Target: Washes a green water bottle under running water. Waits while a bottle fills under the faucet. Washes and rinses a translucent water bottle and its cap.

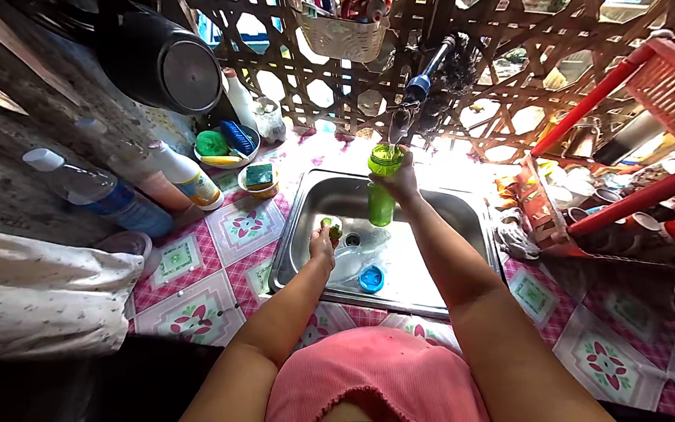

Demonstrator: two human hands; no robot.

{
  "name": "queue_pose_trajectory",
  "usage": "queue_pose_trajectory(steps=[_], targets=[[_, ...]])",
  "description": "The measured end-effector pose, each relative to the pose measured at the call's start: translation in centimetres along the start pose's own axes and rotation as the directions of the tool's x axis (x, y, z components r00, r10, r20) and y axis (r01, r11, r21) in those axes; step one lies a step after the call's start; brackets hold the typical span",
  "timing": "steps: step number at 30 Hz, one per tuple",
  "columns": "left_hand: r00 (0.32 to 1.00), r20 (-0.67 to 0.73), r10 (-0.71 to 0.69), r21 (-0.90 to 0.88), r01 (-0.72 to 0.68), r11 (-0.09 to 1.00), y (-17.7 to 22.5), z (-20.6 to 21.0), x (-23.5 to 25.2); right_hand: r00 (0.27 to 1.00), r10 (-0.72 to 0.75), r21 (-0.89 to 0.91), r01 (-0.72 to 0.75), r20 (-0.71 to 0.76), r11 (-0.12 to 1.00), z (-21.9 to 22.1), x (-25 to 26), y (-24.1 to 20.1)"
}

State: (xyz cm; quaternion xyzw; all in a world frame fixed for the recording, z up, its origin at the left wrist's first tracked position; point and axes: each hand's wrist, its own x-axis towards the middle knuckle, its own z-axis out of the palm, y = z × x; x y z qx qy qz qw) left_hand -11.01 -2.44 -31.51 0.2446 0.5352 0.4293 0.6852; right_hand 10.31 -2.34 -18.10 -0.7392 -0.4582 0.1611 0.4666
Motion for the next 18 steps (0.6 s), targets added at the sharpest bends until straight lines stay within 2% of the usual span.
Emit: queue_pose_trajectory(steps=[3, 5, 8, 10, 11, 13, 14, 16, 18], targets=[[0.997, 0.082, 0.004, 0.077, -0.010, 0.997, 0.3, -0.1, -0.1, 0.969, -0.224, -0.024, 0.228, 0.101, 0.973, -0.1, -1.1, -0.1], [0.996, 0.093, 0.013, 0.153, -0.027, 0.988, 0.6, 0.0, -0.3, 0.935, -0.345, -0.095, 0.352, 0.077, 0.931, -0.3, -2.0, -0.2], [0.994, 0.111, 0.010, 0.148, -0.026, 0.989, 0.9, 0.4, -0.3, 0.941, -0.337, -0.084, 0.337, 0.017, 0.938, -1.1, -2.2, 0.1], [0.984, 0.173, -0.030, 0.095, 0.014, 0.995, 1.0, 0.7, 0.0, 0.928, -0.354, -0.112, 0.366, 0.113, 0.924, -1.6, -2.2, 0.2], [0.975, 0.217, -0.044, 0.103, 0.022, 0.994, 1.0, 0.9, 0.3, 0.907, -0.373, -0.182, 0.407, 0.196, 0.895, -1.6, -2.3, 0.2], [0.949, 0.315, -0.002, 0.263, -0.086, 0.961, 0.8, 1.2, 1.0, 0.829, -0.414, -0.336, 0.538, 0.376, 0.773, -1.1, -2.9, 0.3], [0.925, 0.377, 0.050, 0.393, -0.208, 0.895, 0.6, 1.3, 1.7, 0.786, -0.413, -0.394, 0.598, 0.460, 0.698, -0.6, -3.2, 0.3], [0.855, 0.506, 0.115, 0.631, -0.458, 0.626, 0.9, 1.8, 2.5, 0.723, -0.325, -0.490, 0.666, 0.610, 0.562, 0.1, -3.9, -0.4], [0.783, 0.606, 0.143, 0.702, -0.611, 0.366, 1.3, 2.6, 2.7, 0.676, -0.274, -0.528, 0.718, 0.684, 0.453, 0.5, -4.3, -0.4]])
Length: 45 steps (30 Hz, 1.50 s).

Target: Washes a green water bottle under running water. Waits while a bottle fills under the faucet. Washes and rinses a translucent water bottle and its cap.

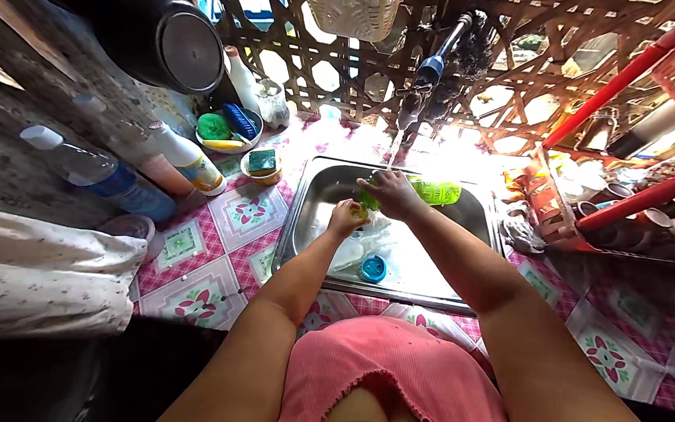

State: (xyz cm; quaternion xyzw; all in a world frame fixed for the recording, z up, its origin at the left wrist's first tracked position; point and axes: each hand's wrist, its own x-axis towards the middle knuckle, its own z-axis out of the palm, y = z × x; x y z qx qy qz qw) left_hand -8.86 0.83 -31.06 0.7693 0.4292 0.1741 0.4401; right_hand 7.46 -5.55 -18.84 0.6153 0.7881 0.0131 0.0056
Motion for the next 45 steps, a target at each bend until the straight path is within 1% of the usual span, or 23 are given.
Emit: queue_pose_trajectory(steps=[2, 4, 7, 11, 13, 15, 16, 17, 18, 19, 20, 21, 22, 24, 25, 27, 30, 32, 34, 36, 37, 40, 45], targets=[[0.996, 0.025, 0.085, 0.125, -0.087, 0.988, 0.3, 0.3, 0.7, 1.000, -0.017, -0.069, 0.018, 0.011, 0.997, 0.3, -0.1, -0.1], [0.993, 0.058, 0.105, 0.189, -0.115, 0.975, 0.7, 0.7, 1.2, 0.999, -0.012, -0.113, 0.016, 0.031, 0.993, 0.3, -0.2, -0.1], [0.993, 0.089, 0.072, 0.265, -0.093, 0.960, 1.7, 1.3, 1.7, 0.997, 0.007, -0.145, 0.005, 0.078, 0.989, -0.1, -0.1, -0.5], [0.989, 0.132, 0.070, 0.357, -0.113, 0.927, 2.6, 1.9, 2.5, 0.995, 0.001, -0.179, 0.017, 0.099, 0.984, -0.4, 0.0, -1.1], [0.996, 0.090, 0.007, 0.391, -0.042, 0.919, 3.0, 2.1, 3.3, 0.993, -0.022, -0.228, 0.048, 0.117, 0.972, -1.0, 0.0, -1.4], [0.991, 0.107, -0.080, 0.314, 0.042, 0.948, 3.8, 1.3, 3.4, 0.993, -0.047, -0.238, 0.073, 0.111, 0.968, -1.5, -0.1, -1.5], [0.990, 0.115, -0.077, 0.195, 0.054, 0.979, 4.0, 0.8, 3.4, 0.994, -0.053, -0.223, 0.074, 0.097, 0.972, -1.6, -0.1, -1.2], [0.991, 0.099, -0.089, -0.007, 0.090, 0.996, 3.6, 0.7, 3.8, 0.997, -0.048, -0.193, 0.061, 0.067, 0.979, -1.5, -0.2, -0.7], [0.988, 0.068, -0.137, -0.265, 0.151, 0.952, 3.0, 1.1, 4.3, 0.999, -0.024, -0.142, 0.030, 0.038, 0.989, -1.3, -0.4, 0.0], [0.968, 0.084, -0.237, -0.484, 0.247, 0.839, 2.6, 1.2, 4.5, 1.000, 0.017, -0.092, -0.015, 0.026, 0.996, -1.4, -0.5, 0.7], [0.937, 0.143, -0.320, -0.624, 0.336, 0.706, 2.8, 0.9, 4.0, 0.998, 0.065, -0.041, -0.064, 0.010, 0.997, -1.4, -0.7, 1.5], [0.908, 0.191, -0.373, -0.706, 0.391, 0.590, 3.2, 0.3, 3.5, 0.993, 0.117, 0.002, -0.117, -0.007, 0.993, -1.3, -0.8, 2.3], [0.888, 0.232, -0.397, -0.757, 0.421, 0.500, 3.4, -0.4, 3.1, 0.985, 0.174, 0.039, -0.174, -0.007, 0.984, -1.3, -0.9, 3.1], [0.866, 0.264, -0.425, -0.801, 0.442, 0.403, 3.3, -1.3, 2.5, 0.960, 0.280, 0.164, -0.278, 0.009, 0.947, -1.1, -0.8, 4.6], [0.855, 0.258, -0.451, -0.812, 0.445, 0.379, 3.2, -1.7, 2.2, 0.945, 0.327, 0.235, -0.324, 0.025, 0.917, -0.7, -0.5, 5.3], [0.827, 0.219, -0.517, -0.822, 0.442, 0.358, 2.9, -2.1, 2.0, 0.911, 0.412, 0.423, -0.387, 0.035, 0.820, -0.1, -0.1, 6.1], [0.803, 0.181, -0.568, -0.850, 0.418, 0.320, 1.6, -2.3, 2.0, 0.875, 0.484, 0.668, -0.348, -0.021, 0.658, 0.2, -0.1, 6.1], [0.790, 0.171, -0.588, -0.877, 0.394, 0.274, 1.7, -2.7, 1.6, 0.846, 0.527, 0.757, -0.290, -0.084, 0.586, 0.1, -0.1, 5.6], [0.790, 0.144, -0.596, -0.906, 0.347, 0.242, 1.9, -2.8, 0.9, 0.816, 0.566, 0.822, -0.239, -0.119, 0.517, 0.8, 0.2, 5.1], [0.787, 0.111, -0.606, -0.929, 0.299, 0.217, 1.8, -2.6, 0.2, 0.789, 0.593, 0.844, -0.202, -0.160, 0.496, 2.6, 0.6, 5.1], [0.787, 0.100, -0.609, -0.937, 0.281, 0.209, 1.8, -2.6, -0.1, 0.781, 0.604, 0.857, -0.195, -0.159, 0.478, 3.5, 0.7, 5.1], [0.794, 0.083, -0.602, -0.943, 0.259, 0.211, 2.1, -2.6, -1.1, 0.769, 0.624, 0.923, -0.124, -0.143, 0.364, 5.5, 0.4, 4.6], [0.802, 0.080, -0.593, -0.937, 0.263, 0.230, 2.5, -3.1, -2.5, 0.735, 0.671, 0.946, -0.146, -0.093, 0.291, 7.1, 0.2, 3.1]])
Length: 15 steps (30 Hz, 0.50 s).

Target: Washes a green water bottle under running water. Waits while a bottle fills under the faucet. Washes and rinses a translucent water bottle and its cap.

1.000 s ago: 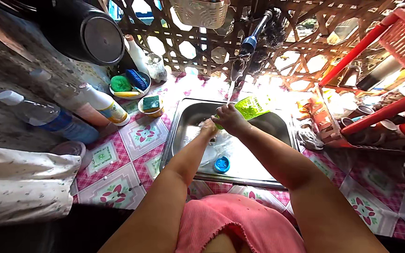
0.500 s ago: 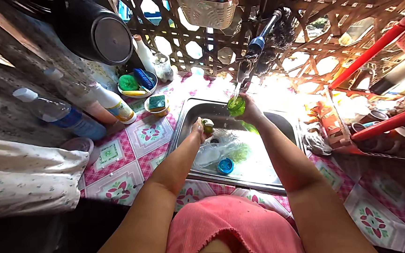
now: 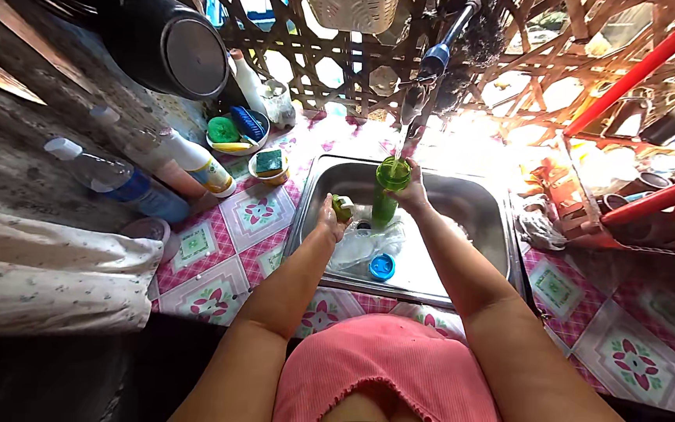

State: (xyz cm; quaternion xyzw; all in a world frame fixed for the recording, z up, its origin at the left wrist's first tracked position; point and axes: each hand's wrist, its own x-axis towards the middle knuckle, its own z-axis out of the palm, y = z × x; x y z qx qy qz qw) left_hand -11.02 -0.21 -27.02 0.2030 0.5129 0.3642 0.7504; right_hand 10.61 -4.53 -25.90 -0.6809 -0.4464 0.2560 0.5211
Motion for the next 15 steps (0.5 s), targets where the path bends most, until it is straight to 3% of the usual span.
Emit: queue_pose_trajectory(steps=[6, 9, 12, 14, 15], targets=[[1.000, 0.028, -0.002, -0.030, 0.003, 1.000, -0.2, 0.2, -0.8, 0.998, -0.063, -0.148, 0.059, -0.021, 0.987, 0.5, -0.3, 0.7], [0.999, 0.029, -0.018, -0.032, 0.019, 0.999, -0.2, 0.4, -1.8, 0.998, 0.061, -0.205, -0.054, 0.030, 0.977, -0.1, -1.3, 0.2], [0.999, 0.041, 0.007, -0.023, -0.006, 1.000, -0.4, 0.1, -2.1, 0.962, 0.256, 0.008, -0.256, -0.098, 0.967, -0.9, -4.5, -0.6], [0.993, 0.100, 0.066, 0.097, -0.076, 0.992, -0.7, -0.2, -2.4, 0.897, 0.410, 0.245, -0.366, -0.164, 0.898, -0.9, -7.4, -0.9], [0.985, 0.143, 0.092, 0.180, -0.118, 0.977, -0.9, -0.2, -2.7, 0.856, 0.501, 0.342, -0.437, -0.126, 0.832, -0.8, -8.6, -0.9]])
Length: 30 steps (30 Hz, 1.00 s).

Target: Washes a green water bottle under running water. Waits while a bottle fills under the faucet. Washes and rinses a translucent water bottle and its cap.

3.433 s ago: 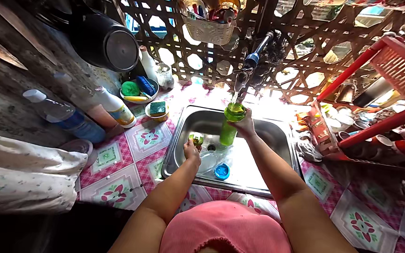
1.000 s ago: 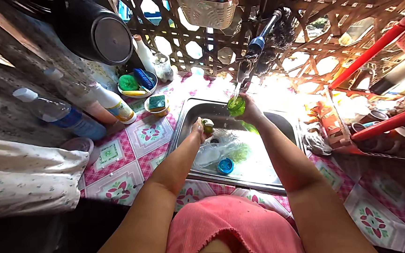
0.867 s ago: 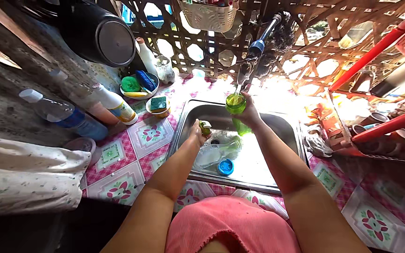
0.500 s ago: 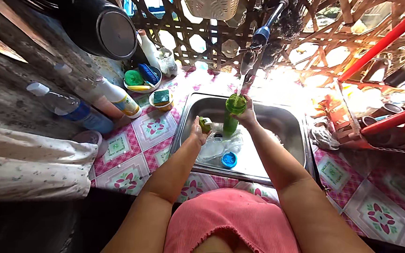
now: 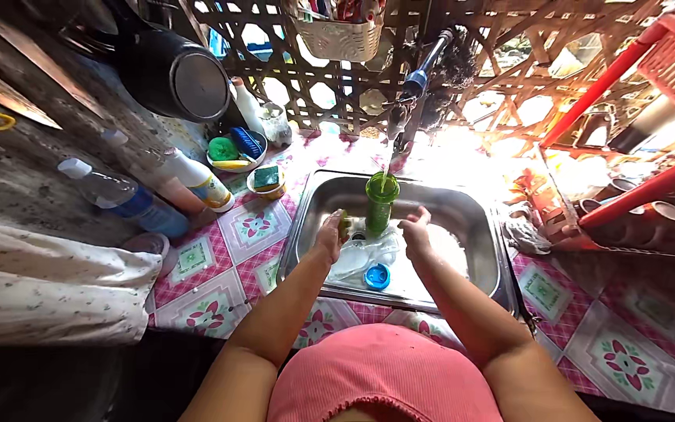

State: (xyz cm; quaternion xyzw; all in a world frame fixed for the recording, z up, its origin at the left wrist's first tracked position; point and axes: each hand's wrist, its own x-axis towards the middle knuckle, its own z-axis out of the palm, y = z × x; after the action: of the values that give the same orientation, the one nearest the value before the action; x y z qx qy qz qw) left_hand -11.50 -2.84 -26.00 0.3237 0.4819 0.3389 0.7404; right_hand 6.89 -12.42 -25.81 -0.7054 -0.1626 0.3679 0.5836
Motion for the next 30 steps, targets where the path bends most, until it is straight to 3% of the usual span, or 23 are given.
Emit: queue_pose_trajectory(steps=[3, 5, 7, 8, 10, 12, 13, 15, 16, 17, 18, 19, 20, 21, 26, 28, 30], targets=[[0.980, 0.197, -0.006, 0.275, -0.050, 0.960, -0.8, 1.3, -2.0, 0.934, 0.313, 0.134, -0.337, 0.173, 0.932, -0.2, -2.3, 1.9], [0.901, 0.433, 0.019, 0.438, -0.229, 0.869, -2.5, 2.5, -3.1, 0.873, 0.394, 0.205, -0.458, 0.289, 0.865, -0.4, -3.7, 2.5], [0.763, 0.642, 0.071, 0.531, -0.510, 0.676, -4.5, 3.5, -3.7, 0.812, 0.416, 0.314, -0.553, 0.409, 0.772, -1.0, -5.3, 2.6], [0.711, 0.701, 0.051, 0.585, -0.615, 0.528, -4.9, 4.0, -4.6, 0.780, 0.420, 0.381, -0.603, 0.463, 0.701, -1.3, -5.9, 2.5], [0.676, 0.737, -0.011, 0.653, -0.708, 0.268, -5.3, 5.0, -6.3, 0.762, 0.373, 0.492, -0.634, 0.530, 0.596, -2.6, -6.9, 2.0], [0.672, 0.739, -0.044, 0.664, -0.716, 0.215, -5.2, 5.4, -7.4, 0.793, 0.265, 0.489, -0.561, 0.548, 0.668, -4.6, -7.3, 1.5], [0.672, 0.739, -0.054, 0.657, -0.699, 0.282, -4.9, 5.3, -7.8, 0.811, 0.204, 0.443, -0.489, 0.548, 0.751, -5.8, -7.1, 1.4], [0.709, 0.703, -0.052, 0.600, -0.554, 0.577, -4.0, 5.0, -8.6, 0.853, 0.089, 0.238, -0.241, 0.514, 0.941, -8.4, -6.1, 1.3], [0.752, 0.657, -0.056, 0.580, -0.456, 0.675, -3.5, 4.7, -9.0, 0.888, 0.080, 0.011, -0.095, 0.454, 0.995, -9.8, -5.7, 1.0], [0.799, 0.598, -0.052, 0.622, -0.423, 0.658, -3.0, 4.2, -9.0, 0.928, 0.090, -0.328, 0.037, 0.362, 0.944, -11.0, -5.5, 0.7], [0.845, 0.534, -0.014, 0.744, -0.462, 0.483, -2.7, 3.4, -8.6, 0.958, 0.095, -0.654, 0.110, 0.270, 0.748, -11.9, -5.2, 0.6], [0.880, 0.474, 0.035, 0.862, -0.471, 0.186, -2.2, 2.5, -8.4, 0.980, 0.067, -0.855, 0.130, 0.189, 0.503, -12.5, -5.1, 0.7], [0.894, 0.437, 0.097, 0.899, -0.436, -0.035, -1.9, 1.4, -8.4, 0.989, 0.021, -0.914, 0.126, 0.145, 0.386, -13.2, -5.3, 0.9], [0.886, 0.426, 0.181, 0.903, -0.407, -0.136, -1.7, 0.1, -8.3, 0.992, -0.013, -0.922, 0.122, 0.126, 0.368, -13.9, -5.5, 1.0], [0.874, 0.287, 0.393, 0.957, -0.282, -0.071, -2.2, -5.3, -9.7, 0.974, -0.170, -0.861, 0.213, 0.149, 0.462, -16.1, -6.8, 2.1], [0.869, 0.246, 0.430, 0.968, -0.241, -0.067, -2.5, -7.3, -11.0, 0.971, -0.145, -0.850, 0.238, 0.192, 0.470, -16.6, -7.1, 2.1], [0.797, 0.223, 0.561, 0.963, -0.269, -0.001, -3.1, -9.8, -12.1, 0.966, -0.092, -0.846, 0.255, 0.241, 0.468, -17.3, -7.5, 1.7]])
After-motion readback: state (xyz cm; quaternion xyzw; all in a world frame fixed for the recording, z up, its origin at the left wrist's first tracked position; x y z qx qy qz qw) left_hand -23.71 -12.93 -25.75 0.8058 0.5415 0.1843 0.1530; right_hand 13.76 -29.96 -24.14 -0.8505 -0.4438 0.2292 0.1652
